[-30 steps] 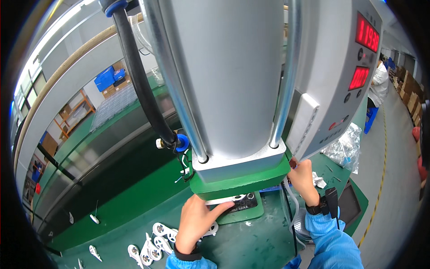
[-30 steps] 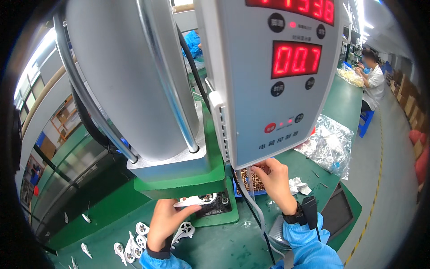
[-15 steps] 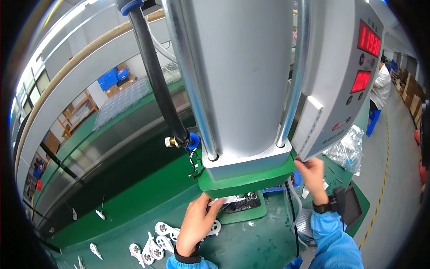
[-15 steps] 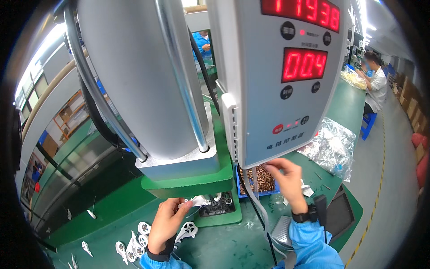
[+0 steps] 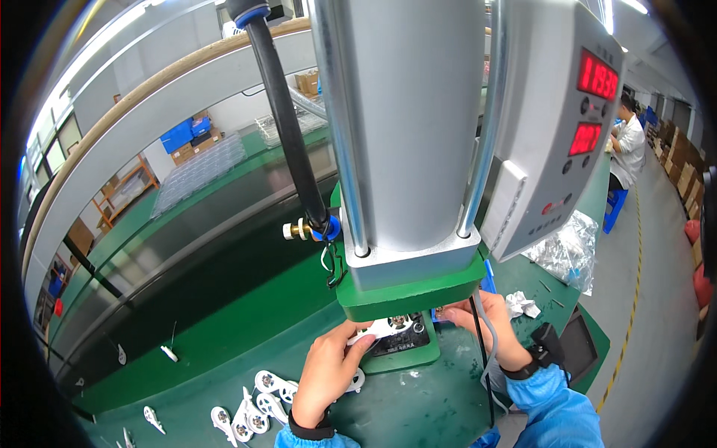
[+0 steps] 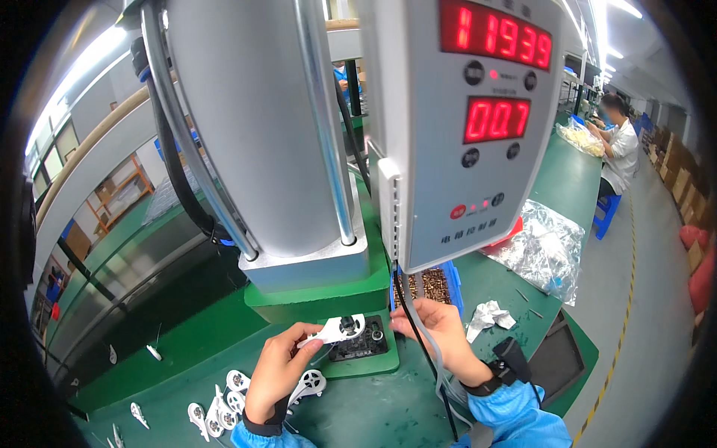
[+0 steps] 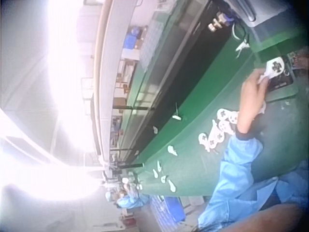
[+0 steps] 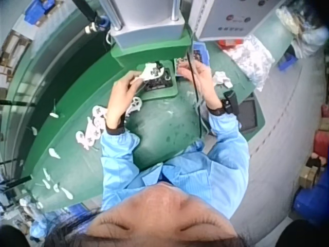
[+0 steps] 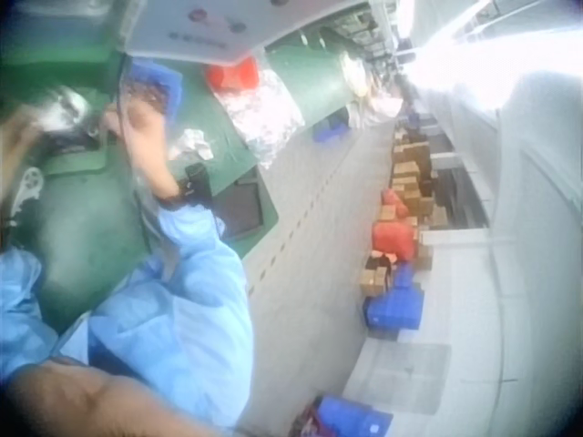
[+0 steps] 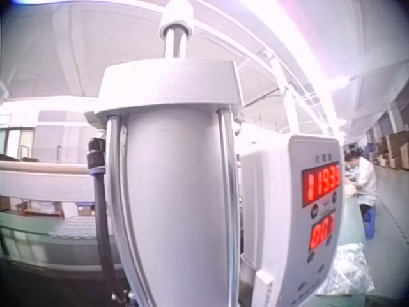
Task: Operating a hot press machine to assemble or seal small white plastic components.
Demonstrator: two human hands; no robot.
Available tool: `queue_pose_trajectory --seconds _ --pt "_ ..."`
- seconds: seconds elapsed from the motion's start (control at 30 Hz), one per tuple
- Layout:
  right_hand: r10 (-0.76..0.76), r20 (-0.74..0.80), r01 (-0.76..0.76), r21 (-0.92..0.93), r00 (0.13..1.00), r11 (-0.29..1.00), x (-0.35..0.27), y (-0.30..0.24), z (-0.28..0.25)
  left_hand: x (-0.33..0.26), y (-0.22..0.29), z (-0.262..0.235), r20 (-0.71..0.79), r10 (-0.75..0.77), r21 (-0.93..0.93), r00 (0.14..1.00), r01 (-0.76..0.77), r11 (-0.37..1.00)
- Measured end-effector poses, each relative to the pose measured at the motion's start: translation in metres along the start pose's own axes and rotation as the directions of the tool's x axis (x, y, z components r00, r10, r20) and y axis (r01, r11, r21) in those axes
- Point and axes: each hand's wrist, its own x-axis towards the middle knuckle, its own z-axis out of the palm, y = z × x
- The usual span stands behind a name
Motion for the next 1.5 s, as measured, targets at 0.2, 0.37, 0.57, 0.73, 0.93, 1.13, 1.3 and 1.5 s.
queue_pose_trajectory --seconds 0.2,0.37,0.57,0.73,0.93,1.13,1.3,1.5 --pt "-0.321 -0.114 0.287 -0.241 0.94 0.927 0.045 0.019 -0.007 -0.001 -0.002 -0.001 -0.013 0.001 0.027 1.0 -0.001 1.0" --pt "-0.297 -0.055 0.298 0.027 0.953 0.954 0.059 -0.001 0.0 0.0 -0.002 0.002 -0.028 0.033 -0.003 0.999 -0.033 0.999" --pt "-0.01 0.152 0.044 -0.224 0.988 0.974 0.048 0.004 -0.009 0.0 -0.003 0.0 -0.009 -0.018 0.013 1.0 0.018 1.0" --pt "-0.157 0.262 0.258 -0.413 0.952 0.873 0.041 0.002 0.005 0.003 -0.003 -0.001 0.0 -0.009 0.058 1.0 0.009 0.998" --pt "-0.288 0.356 0.434 -0.452 0.889 0.779 0.034 -0.001 0.016 0.002 -0.009 0.002 -0.025 0.057 0.069 0.998 -0.055 0.996" --pt "-0.167 0.453 0.397 -0.48 0.876 0.783 0.042 -0.002 0.016 0.002 -0.007 0.0 -0.024 0.04 0.073 0.999 -0.038 0.997" --pt "-0.124 0.483 0.403 -0.533 0.867 0.744 0.043 -0.005 0.017 0.002 -0.004 -0.001 0.012 0.006 0.053 1.0 -0.007 0.999" --pt "-0.128 0.563 0.483 -0.546 0.817 0.684 0.045 -0.01 0.018 0.002 -0.007 0.0 0.006 0.024 0.065 1.0 -0.024 0.998"
